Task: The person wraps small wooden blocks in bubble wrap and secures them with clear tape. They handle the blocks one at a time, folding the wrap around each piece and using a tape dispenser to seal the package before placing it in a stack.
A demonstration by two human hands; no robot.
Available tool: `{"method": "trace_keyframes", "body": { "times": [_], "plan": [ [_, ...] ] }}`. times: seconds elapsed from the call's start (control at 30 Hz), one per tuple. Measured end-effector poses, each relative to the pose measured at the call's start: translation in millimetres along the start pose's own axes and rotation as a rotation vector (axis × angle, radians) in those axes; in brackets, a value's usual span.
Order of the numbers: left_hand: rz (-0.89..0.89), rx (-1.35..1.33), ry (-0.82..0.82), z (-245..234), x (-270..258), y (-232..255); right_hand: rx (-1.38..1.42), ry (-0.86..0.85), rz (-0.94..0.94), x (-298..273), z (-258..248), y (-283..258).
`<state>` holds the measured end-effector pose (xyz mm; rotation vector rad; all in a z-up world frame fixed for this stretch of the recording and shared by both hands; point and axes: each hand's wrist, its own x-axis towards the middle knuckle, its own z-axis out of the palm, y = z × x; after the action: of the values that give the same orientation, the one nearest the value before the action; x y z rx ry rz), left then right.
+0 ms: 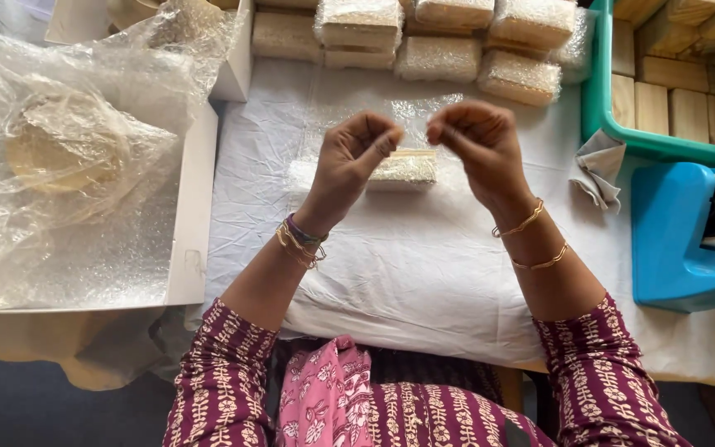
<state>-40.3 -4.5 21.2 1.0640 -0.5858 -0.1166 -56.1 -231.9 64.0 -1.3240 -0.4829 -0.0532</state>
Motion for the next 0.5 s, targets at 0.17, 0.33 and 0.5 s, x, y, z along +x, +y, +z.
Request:
{"method": "trace_keyframes", "body": {
  "times": [0.17,0.33,0.5],
  "plan": [
    [0.009,0.799,-0.016,-20.4,10.8,12.2,-0.187,0.019,0.034,11.5,-9.7,-9.2],
    [-0.143,0.869,-0.071,-56.4,10.6,0.5,-0.382,-0.299,0.194,27.1,-0.3,-0.9],
    [-0.39,0.686,-0.056,-61.0,14.8,-3.6,-0.555,-0.502,0.361,44.5,9.1,8.8]
  ]
}}
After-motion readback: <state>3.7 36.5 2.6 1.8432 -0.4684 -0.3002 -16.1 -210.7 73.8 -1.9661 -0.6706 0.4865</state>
